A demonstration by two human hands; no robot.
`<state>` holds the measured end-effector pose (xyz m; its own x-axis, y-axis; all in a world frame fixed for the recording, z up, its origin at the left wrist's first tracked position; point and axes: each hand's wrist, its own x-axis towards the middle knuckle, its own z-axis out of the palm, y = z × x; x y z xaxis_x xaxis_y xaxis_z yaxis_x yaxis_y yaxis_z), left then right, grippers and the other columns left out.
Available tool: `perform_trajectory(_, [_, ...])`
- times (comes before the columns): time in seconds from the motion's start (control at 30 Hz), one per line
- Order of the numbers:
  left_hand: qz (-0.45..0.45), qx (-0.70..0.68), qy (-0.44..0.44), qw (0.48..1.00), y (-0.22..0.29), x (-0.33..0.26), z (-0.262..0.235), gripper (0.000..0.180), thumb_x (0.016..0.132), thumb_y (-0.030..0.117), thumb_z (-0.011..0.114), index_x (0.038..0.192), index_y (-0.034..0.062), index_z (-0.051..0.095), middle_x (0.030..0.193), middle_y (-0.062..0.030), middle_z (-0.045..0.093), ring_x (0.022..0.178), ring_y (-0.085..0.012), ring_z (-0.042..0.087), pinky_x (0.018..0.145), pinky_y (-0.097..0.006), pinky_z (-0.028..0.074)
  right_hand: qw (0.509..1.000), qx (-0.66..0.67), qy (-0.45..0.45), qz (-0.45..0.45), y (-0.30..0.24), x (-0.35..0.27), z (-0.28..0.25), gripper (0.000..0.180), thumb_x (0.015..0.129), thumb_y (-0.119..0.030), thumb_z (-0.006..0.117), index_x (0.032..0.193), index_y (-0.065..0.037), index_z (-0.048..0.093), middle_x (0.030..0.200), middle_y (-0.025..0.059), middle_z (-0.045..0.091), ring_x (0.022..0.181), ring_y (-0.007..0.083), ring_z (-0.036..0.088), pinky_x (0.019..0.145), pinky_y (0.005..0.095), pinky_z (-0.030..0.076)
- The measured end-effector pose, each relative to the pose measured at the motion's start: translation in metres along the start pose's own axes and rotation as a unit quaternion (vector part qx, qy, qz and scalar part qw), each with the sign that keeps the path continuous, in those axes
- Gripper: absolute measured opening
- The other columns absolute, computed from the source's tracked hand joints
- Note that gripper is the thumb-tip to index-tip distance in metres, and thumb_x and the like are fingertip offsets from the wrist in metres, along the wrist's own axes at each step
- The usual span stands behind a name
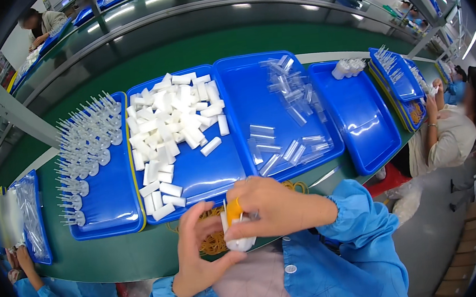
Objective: The person assembles small white cylindrical components by inserting them into clear plastic tubes. They secure the bundles with yellow rubber bands and use scissors to trim the protruding ends of the cylinders. The finished units are placed into a blue tray on the assembly line.
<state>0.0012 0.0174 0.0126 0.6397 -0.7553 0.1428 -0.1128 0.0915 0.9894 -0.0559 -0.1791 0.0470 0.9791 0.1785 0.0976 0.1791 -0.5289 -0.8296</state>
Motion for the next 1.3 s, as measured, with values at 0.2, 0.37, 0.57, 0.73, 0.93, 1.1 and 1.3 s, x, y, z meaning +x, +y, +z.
perform_trajectory(0.2, [-0.202, -0.328, -0.091, 0.918, -0.012, 0.003, 0.001, 0.076, 0.075, -0.001, 0.071, 0.137, -0.0014, 0.027, 0.13, -0.0135, 0.047, 0.119, -0.0213, 0.048, 0.098, -0.035, 0.04, 0.994, 0.053, 0.089, 0.013, -0.009, -0.016, -0.014, 0.026, 0.077, -0.026, 0.069, 0.093, -0.005, 0.065, 0.087, 0.0104, 0.059, 0.079, 0.0255, 0.057, 0.072, 0.0356, 0.046])
perform_trajectory(0.37, [-0.158, -0.288, -0.002, 0.945, -0.015, 0.003, -0.008, 0.06, 0.088, 0.027, 0.059, 0.135, -0.0017, 0.034, 0.122, -0.0126, 0.052, 0.107, -0.0253, 0.056, 0.09, -0.034, 0.046, 0.926, -0.162, 0.304, 0.157, 0.063, -0.054, -0.085, 0.016, 0.076, -0.01, 0.067, 0.091, -0.007, 0.067, 0.081, 0.0102, 0.064, 0.071, 0.0217, 0.061, 0.065, 0.0315, 0.049])
perform_trajectory(0.57, [-0.207, -0.399, -0.006, 0.893, -0.017, 0.008, -0.015, 0.061, 0.09, 0.027, 0.056, 0.138, 0.0005, 0.03, 0.125, -0.0158, 0.05, 0.107, -0.0277, 0.056, 0.086, -0.035, 0.049, 0.874, -0.415, 0.185, 0.172, 0.115, -0.085, -0.086, 0.027, 0.07, -0.011, 0.069, 0.096, -0.006, 0.063, 0.074, 0.0101, 0.056, 0.079, 0.0294, 0.055, 0.07, 0.0407, 0.045])
perform_trajectory(0.73, [-0.21, -0.428, 0.008, 0.879, -0.012, 0.013, -0.012, 0.059, 0.094, 0.028, 0.05, 0.141, 0.0028, 0.025, 0.13, -0.0137, 0.046, 0.116, -0.0274, 0.051, 0.09, -0.036, 0.047, 0.874, -0.287, 0.359, 0.16, 0.09, -0.066, -0.074, 0.036, 0.076, -0.002, 0.063, 0.112, 0.0, 0.058, 0.087, 0.0118, 0.061, 0.081, 0.0231, 0.06, 0.073, 0.0314, 0.047])
perform_trajectory(0.93, [-0.146, -0.332, 0.032, 0.931, -0.013, 0.007, -0.008, 0.059, 0.091, 0.023, 0.056, 0.139, 0.0023, 0.029, 0.128, -0.0135, 0.048, 0.114, -0.0265, 0.052, 0.088, -0.036, 0.048, 0.892, 0.221, 0.389, 0.069, 0.003, -0.038, -0.037, 0.037, 0.08, 0.006, 0.052, 0.117, 0.003, 0.054, 0.1, 0.0151, 0.062, 0.091, 0.0203, 0.063, 0.084, 0.0325, 0.049])
perform_trajectory(1.1, [-0.06, -0.291, 0.016, 0.955, -0.016, 0.008, 0.001, 0.052, 0.083, -0.004, 0.06, 0.131, -0.0004, 0.04, 0.124, -0.0116, 0.049, 0.115, -0.0207, 0.05, 0.095, -0.033, 0.044, 0.882, 0.285, 0.374, -0.029, -0.024, -0.029, 0.006, 0.038, 0.076, 0.005, 0.058, 0.114, 0.005, 0.053, 0.103, 0.0191, 0.06, 0.091, 0.0272, 0.063, 0.085, 0.037, 0.049])
perform_trajectory(1.3, [0.0, -0.252, 0.016, 0.968, -0.016, 0.004, -0.002, 0.046, 0.082, 0.0, 0.065, 0.125, -0.0018, 0.047, 0.122, -0.011, 0.047, 0.112, -0.0205, 0.051, 0.094, -0.032, 0.046, 0.898, 0.248, 0.361, -0.047, -0.027, -0.029, 0.015, 0.038, 0.073, 0.004, 0.061, 0.11, 0.005, 0.054, 0.1, 0.0189, 0.06, 0.091, 0.0272, 0.062, 0.084, 0.0372, 0.049])
